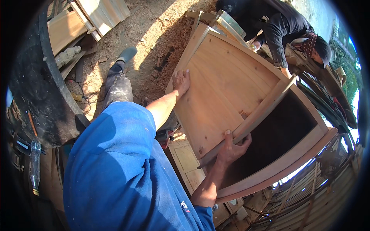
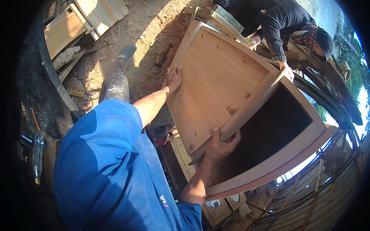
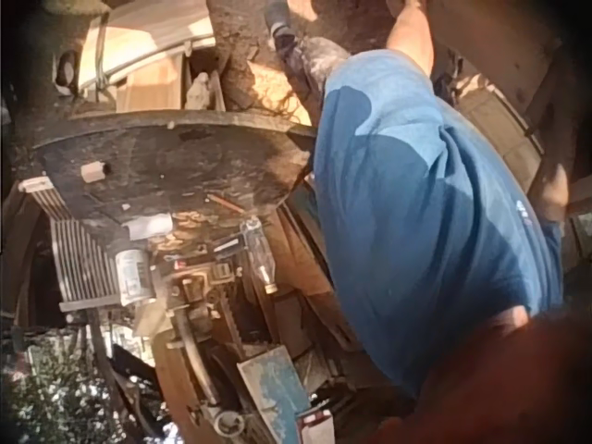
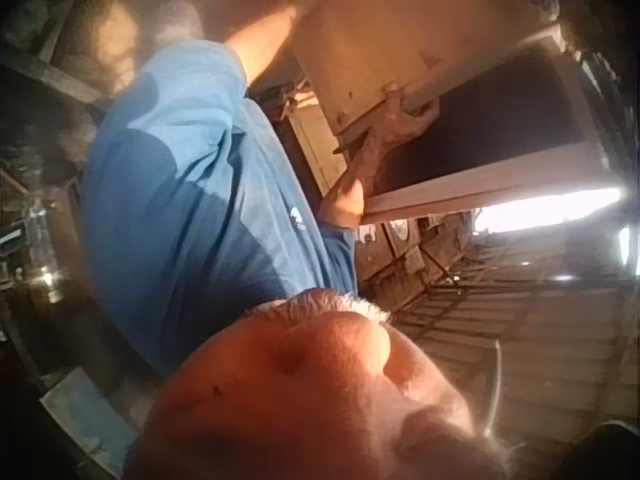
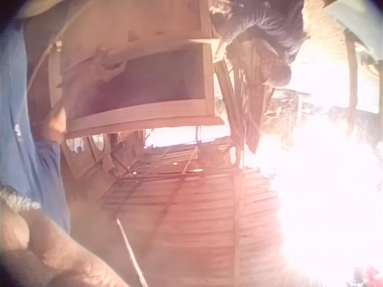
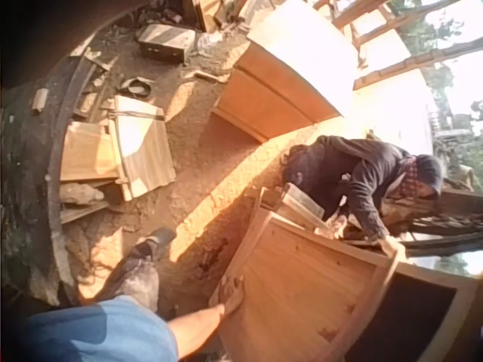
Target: The person uses a hand planer to smooth a wooden board and then fits the board into the side of a wooden cabinet structure.
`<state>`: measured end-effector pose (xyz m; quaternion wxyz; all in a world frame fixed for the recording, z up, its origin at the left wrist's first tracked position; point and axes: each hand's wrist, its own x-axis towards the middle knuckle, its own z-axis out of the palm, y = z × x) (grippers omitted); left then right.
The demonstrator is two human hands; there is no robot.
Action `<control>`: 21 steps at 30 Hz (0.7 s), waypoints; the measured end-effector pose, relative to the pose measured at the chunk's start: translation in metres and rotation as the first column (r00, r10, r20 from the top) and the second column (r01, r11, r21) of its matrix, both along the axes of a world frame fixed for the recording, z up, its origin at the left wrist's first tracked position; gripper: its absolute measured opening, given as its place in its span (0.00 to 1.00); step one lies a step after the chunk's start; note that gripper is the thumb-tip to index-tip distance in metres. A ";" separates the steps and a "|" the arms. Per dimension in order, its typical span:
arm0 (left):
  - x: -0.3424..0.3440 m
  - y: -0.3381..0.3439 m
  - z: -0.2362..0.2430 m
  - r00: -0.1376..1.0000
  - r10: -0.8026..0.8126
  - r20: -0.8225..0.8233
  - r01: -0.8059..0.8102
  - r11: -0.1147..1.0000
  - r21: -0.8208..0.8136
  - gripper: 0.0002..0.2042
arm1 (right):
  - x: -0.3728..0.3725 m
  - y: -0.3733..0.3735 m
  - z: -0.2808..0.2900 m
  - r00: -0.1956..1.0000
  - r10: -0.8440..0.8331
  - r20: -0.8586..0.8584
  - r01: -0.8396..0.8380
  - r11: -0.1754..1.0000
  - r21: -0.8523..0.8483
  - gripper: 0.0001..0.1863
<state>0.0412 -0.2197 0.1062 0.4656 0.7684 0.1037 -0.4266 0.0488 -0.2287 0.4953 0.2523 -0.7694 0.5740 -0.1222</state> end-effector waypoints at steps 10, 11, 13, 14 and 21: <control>0.011 -0.005 0.031 0.992 0.100 -0.078 -0.098 0.995 0.023 0.26 | -0.005 -0.006 0.004 0.999 -0.034 -0.002 0.034 0.999 0.024 0.34; 0.010 -0.004 0.031 0.992 0.101 -0.075 -0.100 0.995 0.007 0.27 | -0.004 -0.006 0.003 1.000 -0.024 0.009 0.024 0.999 0.038 0.35; 0.008 -0.005 0.029 0.994 0.105 -0.027 -0.105 0.994 0.008 0.27 | -0.002 -0.011 0.005 1.000 -0.004 0.030 0.003 0.999 0.036 0.36; 0.006 -0.005 0.029 0.994 0.108 0.017 -0.108 0.994 0.019 0.27 | -0.003 -0.012 0.007 1.000 0.008 0.003 -0.008 0.998 0.064 0.36; 0.015 -0.006 0.036 0.982 0.166 -0.089 -0.164 0.986 0.029 0.31 | -0.005 -0.011 0.005 1.000 -0.008 0.011 0.007 0.998 0.061 0.35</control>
